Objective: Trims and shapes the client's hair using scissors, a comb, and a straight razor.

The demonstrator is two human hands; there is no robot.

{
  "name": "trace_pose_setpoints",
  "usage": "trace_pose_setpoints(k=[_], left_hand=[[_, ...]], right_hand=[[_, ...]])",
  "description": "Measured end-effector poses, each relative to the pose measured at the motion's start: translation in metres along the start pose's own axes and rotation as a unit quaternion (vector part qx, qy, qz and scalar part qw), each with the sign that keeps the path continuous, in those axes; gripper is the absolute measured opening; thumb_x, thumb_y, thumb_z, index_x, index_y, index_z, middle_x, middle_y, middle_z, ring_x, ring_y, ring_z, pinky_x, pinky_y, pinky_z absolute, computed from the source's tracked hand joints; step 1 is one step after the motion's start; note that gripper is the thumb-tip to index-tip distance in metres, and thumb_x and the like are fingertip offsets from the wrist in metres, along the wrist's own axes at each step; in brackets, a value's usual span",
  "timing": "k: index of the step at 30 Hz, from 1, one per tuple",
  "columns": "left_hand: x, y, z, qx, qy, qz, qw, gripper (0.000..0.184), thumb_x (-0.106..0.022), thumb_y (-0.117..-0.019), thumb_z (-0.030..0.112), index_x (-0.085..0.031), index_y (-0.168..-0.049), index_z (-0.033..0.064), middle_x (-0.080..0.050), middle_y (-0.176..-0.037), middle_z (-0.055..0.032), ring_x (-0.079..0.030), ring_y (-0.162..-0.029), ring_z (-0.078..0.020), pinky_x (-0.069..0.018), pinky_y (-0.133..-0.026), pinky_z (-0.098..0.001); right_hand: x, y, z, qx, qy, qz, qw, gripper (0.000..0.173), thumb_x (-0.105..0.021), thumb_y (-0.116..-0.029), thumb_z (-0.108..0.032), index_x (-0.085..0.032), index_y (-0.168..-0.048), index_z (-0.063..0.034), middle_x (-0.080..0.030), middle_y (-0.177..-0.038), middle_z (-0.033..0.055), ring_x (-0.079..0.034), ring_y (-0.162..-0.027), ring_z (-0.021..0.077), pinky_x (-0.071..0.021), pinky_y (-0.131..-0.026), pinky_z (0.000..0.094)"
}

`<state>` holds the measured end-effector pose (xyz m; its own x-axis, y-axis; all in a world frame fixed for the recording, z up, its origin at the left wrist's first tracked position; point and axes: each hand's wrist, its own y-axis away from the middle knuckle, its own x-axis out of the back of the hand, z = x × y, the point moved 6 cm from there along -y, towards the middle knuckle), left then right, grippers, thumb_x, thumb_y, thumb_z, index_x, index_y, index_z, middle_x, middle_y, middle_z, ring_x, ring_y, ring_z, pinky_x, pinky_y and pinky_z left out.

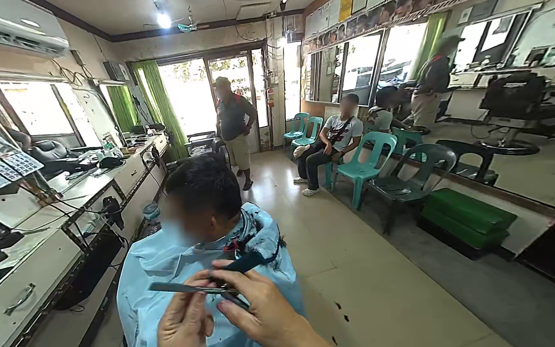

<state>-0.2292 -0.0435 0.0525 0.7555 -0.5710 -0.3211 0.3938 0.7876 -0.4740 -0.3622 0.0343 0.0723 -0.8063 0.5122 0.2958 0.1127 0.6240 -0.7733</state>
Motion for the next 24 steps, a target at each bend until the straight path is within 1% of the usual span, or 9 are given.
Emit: trace_pose_setpoints(k=[3,6,9,11,13,15,17,21,24], left_hand=[[0.001,-0.002,0.008,0.055,0.133,0.04,0.989,0.028,-0.04,-0.1113,0.027,-0.068,-0.117,0.0255,-0.074,-0.121,0.001,-0.072,-0.108,-0.0102,-0.0628,-0.069,-0.0235],[0.002,-0.006,0.024,0.023,0.227,0.061,0.972,0.031,-0.041,-0.1107,0.03,-0.072,-0.115,0.0255,-0.076,-0.117,0.0021,-0.07,-0.114,-0.0114,-0.0623,-0.087,-0.0292],[-0.004,-0.01,0.049,-0.034,0.253,0.035,0.966,0.027,-0.047,-0.1089,0.026,-0.073,-0.117,0.0214,-0.074,-0.121,-0.0033,-0.069,-0.118,-0.0185,-0.058,-0.1,-0.0385],[-0.007,-0.013,0.065,-0.069,0.242,-0.012,0.968,0.026,-0.051,-0.1074,0.021,-0.071,-0.124,0.0178,-0.069,-0.132,-0.0104,-0.065,-0.126,-0.0268,-0.051,-0.109,-0.0463],[-0.011,-0.018,0.08,-0.103,0.194,-0.03,0.975,0.024,-0.053,-0.1067,0.017,-0.067,-0.126,0.0134,-0.068,-0.131,-0.0144,-0.063,-0.126,-0.0324,-0.0463,-0.113,-0.0532],[-0.016,-0.028,0.095,-0.132,0.12,-0.033,0.983,0.02,-0.052,-0.107,0.015,-0.064,-0.123,0.0099,-0.071,-0.121,-0.0146,-0.065,-0.122,-0.0343,-0.0463,-0.111,-0.058],[-0.021,-0.043,0.105,-0.155,0.012,-0.032,0.987,0.018,-0.05,-0.1078,0.013,-0.061,-0.121,0.0098,-0.072,-0.114,-0.0114,-0.067,-0.119,-0.0336,-0.0513,-0.107,-0.0579],[-0.033,-0.074,0.119,-0.241,-0.339,-0.015,0.909,0.022,-0.053,-0.1072,0.021,-0.059,-0.128,0.0171,-0.067,-0.121,0.0045,-0.068,-0.108,-0.0136,-0.0609,-0.092,-0.0382],[-0.051,-0.097,0.127,-0.299,-0.557,-0.078,0.771,0.028,-0.051,-0.1057,0.017,-0.068,-0.124,0.0048,-0.063,-0.124,-0.0081,-0.06,-0.117,-0.0152,-0.053,-0.099,-0.0346]], right_hand=[[0.04,-0.023,0.007,0.005,0.088,0.057,0.994,0.032,-0.058,-0.1033,-0.024,-0.07,-0.128,-0.007,-0.072,-0.123,0.0074,-0.066,-0.106,0.0173,-0.0549,-0.093,0.0361],[0.086,-0.051,0.016,0.027,0.112,0.121,0.986,0.032,-0.052,-0.1024,-0.009,-0.068,-0.13,-0.0058,-0.074,-0.102,0.0038,-0.068,-0.093,0.0137,-0.0569,-0.088,0.0343],[0.107,-0.075,0.028,0.022,0.057,0.084,0.995,0.065,-0.051,-0.1018,-0.003,-0.027,-0.162,-0.0096,-0.074,-0.108,0.0047,-0.072,-0.079,0.0116,-0.0637,-0.074,0.0325],[0.111,-0.092,0.035,-0.003,0.056,0.04,0.998,0.085,-0.053,-0.0987,-0.003,0.0,-0.165,-0.0093,-0.074,-0.11,0.0027,-0.069,-0.072,0.01,-0.062,-0.066,0.0317],[0.113,-0.108,0.039,0.006,0.079,0.026,0.996,0.078,-0.054,-0.0958,-0.002,-0.014,-0.163,-0.0031,-0.074,-0.103,0.0027,-0.065,-0.068,0.0111,-0.0582,-0.06,0.0329],[0.111,-0.122,0.043,0.045,0.121,0.037,0.991,0.046,-0.055,-0.0969,-0.004,-0.054,-0.143,-0.0006,-0.071,-0.098,0.0056,-0.067,-0.078,0.0153,-0.0593,-0.068,0.0363],[0.107,-0.135,0.051,0.053,0.157,0.033,0.986,0.03,-0.059,-0.0985,-0.012,-0.068,-0.127,-0.0058,-0.068,-0.1,0.009,-0.068,-0.086,0.0193,-0.0594,-0.069,0.04],[0.088,-0.155,0.07,0.047,0.201,-0.032,0.978,0.044,-0.068,-0.096,-0.017,-0.063,-0.14,-0.0147,-0.06,-0.137,0.0126,-0.07,-0.103,0.0264,-0.0623,-0.077,0.0477],[0.072,-0.166,0.086,0.033,0.221,-0.081,0.971,0.064,-0.073,-0.0937,-0.024,-0.049,-0.153,-0.0161,-0.043,-0.158,0.0161,-0.069,-0.109,0.0331,-0.0613,-0.082,0.0525]])
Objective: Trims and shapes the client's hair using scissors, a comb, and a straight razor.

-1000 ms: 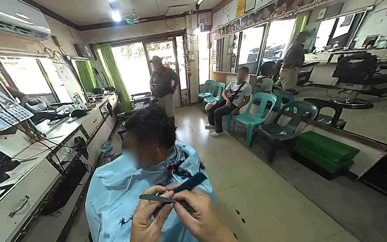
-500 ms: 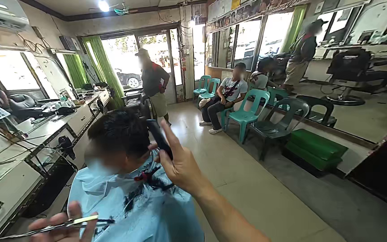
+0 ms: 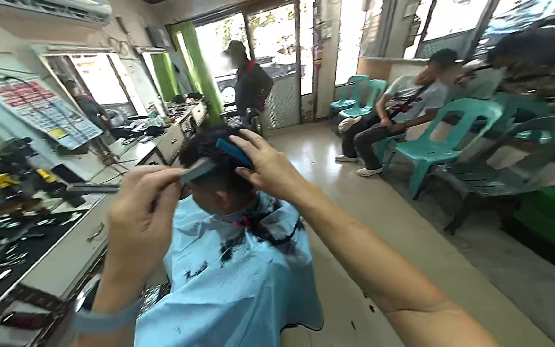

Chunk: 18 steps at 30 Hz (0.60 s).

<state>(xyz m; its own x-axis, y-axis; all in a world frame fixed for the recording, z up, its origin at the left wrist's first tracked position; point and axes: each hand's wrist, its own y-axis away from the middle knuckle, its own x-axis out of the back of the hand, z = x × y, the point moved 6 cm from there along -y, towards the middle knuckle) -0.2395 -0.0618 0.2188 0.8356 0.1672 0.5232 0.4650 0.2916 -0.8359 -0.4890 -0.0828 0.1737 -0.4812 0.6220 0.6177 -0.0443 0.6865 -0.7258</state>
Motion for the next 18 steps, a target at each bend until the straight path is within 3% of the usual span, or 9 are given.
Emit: trace_pose_setpoints(k=[3,8,14,18], left_hand=[[-0.017,-0.017,-0.011,-0.063,-0.103,-0.093,0.988,0.026,-0.055,-0.1037,0.015,-0.074,-0.122,0.0119,-0.069,-0.118,-0.0084,-0.06,-0.117,-0.0254,-0.0472,-0.102,-0.0436],[-0.048,-0.026,-0.028,-0.142,-0.182,-0.2,0.952,0.023,-0.057,-0.1016,0.008,-0.072,-0.118,0.0139,-0.07,-0.112,-0.0074,-0.063,-0.112,-0.0309,-0.052,-0.093,-0.0507],[-0.077,-0.023,-0.04,-0.197,-0.225,-0.221,0.928,0.021,-0.061,-0.0977,0.003,-0.073,-0.11,0.0143,-0.07,-0.111,-0.0051,-0.062,-0.108,-0.0301,-0.0513,-0.084,-0.0484],[-0.089,-0.023,-0.041,-0.221,-0.243,-0.223,0.918,0.021,-0.06,-0.0977,0.002,-0.072,-0.109,0.0135,-0.07,-0.111,-0.0055,-0.063,-0.107,-0.0296,-0.0518,-0.08,-0.0473]], right_hand=[[-0.015,-0.002,0.006,-0.005,-0.007,-0.025,1.0,0.076,-0.077,-0.091,-0.029,-0.043,-0.157,-0.017,-0.038,-0.162,0.0187,-0.067,-0.114,0.0364,-0.0596,-0.086,0.0544],[-0.032,-0.004,0.007,-0.027,0.009,-0.062,0.998,0.076,-0.074,-0.0937,-0.031,-0.038,-0.16,-0.025,-0.034,-0.164,0.0186,-0.067,-0.115,0.0372,-0.0586,-0.088,0.0543],[-0.038,-0.006,0.003,-0.073,0.016,-0.075,0.994,0.08,-0.076,-0.0929,-0.028,-0.034,-0.161,-0.0283,-0.033,-0.165,0.0175,-0.065,-0.119,0.0373,-0.0578,-0.089,0.056],[-0.038,-0.013,0.015,-0.037,0.023,-0.098,0.994,0.086,-0.077,-0.0914,-0.032,-0.031,-0.163,-0.0279,-0.031,-0.165,0.0199,-0.062,-0.125,0.0393,-0.0555,-0.094,0.0571]])
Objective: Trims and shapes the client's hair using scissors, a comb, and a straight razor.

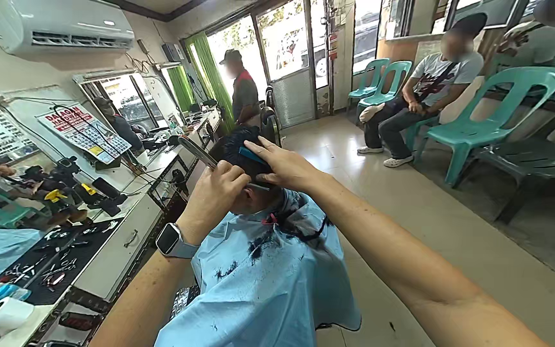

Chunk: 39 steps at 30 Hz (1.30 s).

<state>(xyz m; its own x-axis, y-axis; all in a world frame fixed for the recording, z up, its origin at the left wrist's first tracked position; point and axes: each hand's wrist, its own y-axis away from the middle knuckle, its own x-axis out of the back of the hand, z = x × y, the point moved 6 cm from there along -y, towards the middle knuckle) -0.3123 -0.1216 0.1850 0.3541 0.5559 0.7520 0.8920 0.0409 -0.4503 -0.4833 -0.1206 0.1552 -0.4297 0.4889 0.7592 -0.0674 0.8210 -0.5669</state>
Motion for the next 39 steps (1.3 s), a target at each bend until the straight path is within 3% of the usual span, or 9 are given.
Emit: trace_pose_setpoints(k=[5,13,26,39], left_hand=[[-0.004,-0.004,0.003,-0.002,-0.026,-0.017,1.0,0.023,-0.058,-0.0976,-0.001,-0.072,-0.11,0.0126,-0.069,-0.112,-0.0061,-0.063,-0.108,-0.0306,-0.0518,-0.081,-0.048],[-0.01,-0.007,0.006,-0.012,-0.062,-0.028,0.998,0.022,-0.06,-0.0971,0.0,-0.072,-0.109,0.0132,-0.069,-0.111,-0.0049,-0.062,-0.107,-0.0303,-0.0487,-0.079,-0.0472],[-0.013,-0.009,0.007,0.001,-0.07,-0.035,0.997,0.018,-0.058,-0.0997,0.004,-0.072,-0.108,0.0128,-0.068,-0.111,-0.0062,-0.062,-0.106,-0.0306,-0.0485,-0.078,-0.0465],[-0.011,-0.01,0.013,0.007,-0.079,-0.05,0.996,0.018,-0.06,-0.0963,-0.001,-0.072,-0.104,0.0098,-0.067,-0.111,-0.0093,-0.061,-0.107,-0.0334,-0.0484,-0.08,-0.0494]], right_hand=[[-0.001,-0.005,0.004,0.007,-0.002,-0.023,1.0,0.095,-0.083,-0.0869,-0.029,-0.028,-0.164,-0.0291,-0.029,-0.166,0.0185,-0.06,-0.127,0.0398,-0.0548,-0.095,0.0579],[-0.003,-0.008,0.008,0.01,0.003,-0.053,0.999,0.109,-0.088,-0.0796,-0.026,-0.021,-0.165,-0.031,-0.021,-0.17,0.0169,-0.065,-0.118,0.0391,-0.0575,-0.088,0.0567],[-0.003,-0.011,0.01,0.023,0.006,-0.065,0.998,0.111,-0.089,-0.0788,-0.027,-0.019,-0.166,-0.0299,-0.019,-0.17,0.0161,-0.064,-0.12,0.0387,-0.0567,-0.088,0.0566],[-0.005,-0.011,0.013,0.025,0.011,-0.061,0.998,0.112,-0.089,-0.078,-0.03,-0.018,-0.165,-0.0321,-0.021,-0.169,0.0169,-0.065,-0.117,0.0389,-0.0572,-0.086,0.0571]])
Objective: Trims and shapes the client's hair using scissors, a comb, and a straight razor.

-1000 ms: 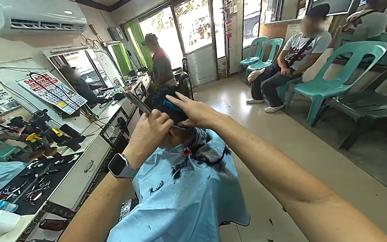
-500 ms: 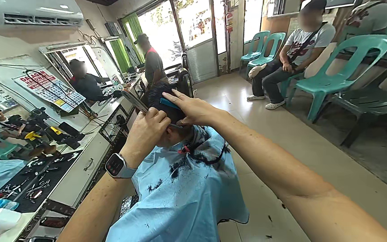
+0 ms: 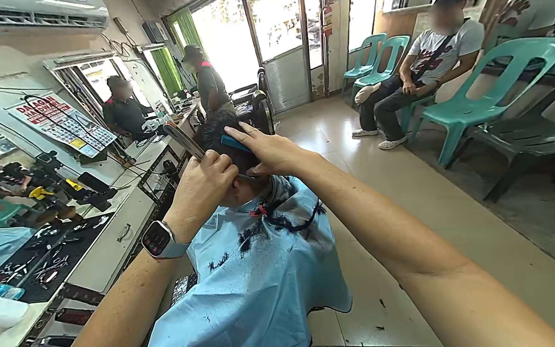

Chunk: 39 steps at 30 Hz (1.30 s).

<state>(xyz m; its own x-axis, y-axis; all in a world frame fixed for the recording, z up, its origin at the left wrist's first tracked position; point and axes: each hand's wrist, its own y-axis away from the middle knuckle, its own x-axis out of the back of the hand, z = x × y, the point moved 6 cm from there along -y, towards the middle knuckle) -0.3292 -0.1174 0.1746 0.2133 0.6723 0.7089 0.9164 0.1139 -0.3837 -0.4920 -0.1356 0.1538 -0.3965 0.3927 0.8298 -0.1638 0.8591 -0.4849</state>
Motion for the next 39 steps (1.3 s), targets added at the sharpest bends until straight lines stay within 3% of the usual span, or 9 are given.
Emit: trace_pose_setpoints(k=[5,9,15,20,39], left_hand=[[0.0,-0.006,0.003,0.013,-0.028,-0.033,0.999,0.019,-0.06,-0.0959,-0.003,-0.072,-0.102,0.0099,-0.067,-0.108,-0.0094,-0.062,-0.103,-0.0326,-0.0486,-0.077,-0.0474],[0.008,-0.005,0.013,0.016,-0.035,-0.002,0.999,0.018,-0.058,-0.097,-0.002,-0.07,-0.107,0.0089,-0.067,-0.11,-0.0106,-0.061,-0.104,-0.0334,-0.047,-0.076,-0.0477],[0.002,-0.008,0.026,0.01,-0.056,0.001,0.998,0.018,-0.056,-0.0989,0.001,-0.07,-0.108,0.0084,-0.069,-0.11,-0.0092,-0.062,-0.104,-0.0312,-0.0468,-0.082,-0.0472],[-0.002,-0.009,0.028,0.015,-0.058,-0.012,0.998,0.018,-0.056,-0.0988,0.0,-0.069,-0.108,0.0085,-0.069,-0.111,-0.0094,-0.062,-0.107,-0.0322,-0.0476,-0.077,-0.0476],[-0.006,-0.01,0.035,0.044,-0.086,-0.035,0.995,0.019,-0.056,-0.0984,-0.001,-0.069,-0.109,0.0084,-0.068,-0.111,-0.0097,-0.062,-0.106,-0.032,-0.0473,-0.081,-0.0481]], right_hand=[[0.001,0.0,-0.001,0.004,0.008,-0.008,1.0,0.11,-0.087,-0.08,-0.03,-0.018,-0.166,-0.0307,-0.021,-0.169,0.0171,-0.067,-0.111,0.0384,-0.0578,-0.083,0.0556],[0.003,0.0,0.001,0.016,0.011,-0.012,1.0,0.111,-0.087,-0.08,-0.03,-0.018,-0.166,-0.0301,-0.021,-0.169,0.0179,-0.066,-0.115,0.04,-0.0572,-0.085,0.0569],[0.001,0.002,0.007,0.039,0.013,-0.008,0.999,0.115,-0.089,-0.0771,-0.029,-0.016,-0.166,-0.0311,-0.017,-0.171,0.0154,-0.069,-0.103,0.0384,-0.0582,-0.077,0.0561],[0.001,0.003,0.008,0.051,0.004,0.0,0.999,0.116,-0.09,-0.0752,-0.028,-0.018,-0.166,-0.0303,-0.018,-0.17,0.0169,-0.07,-0.097,0.039,-0.058,-0.075,0.0565],[-0.002,0.0,0.01,0.044,0.005,-0.009,0.999,0.118,-0.09,-0.0743,-0.03,-0.017,-0.166,-0.0339,-0.017,-0.17,0.0176,-0.069,-0.096,0.0387,-0.0577,-0.074,0.0552]])
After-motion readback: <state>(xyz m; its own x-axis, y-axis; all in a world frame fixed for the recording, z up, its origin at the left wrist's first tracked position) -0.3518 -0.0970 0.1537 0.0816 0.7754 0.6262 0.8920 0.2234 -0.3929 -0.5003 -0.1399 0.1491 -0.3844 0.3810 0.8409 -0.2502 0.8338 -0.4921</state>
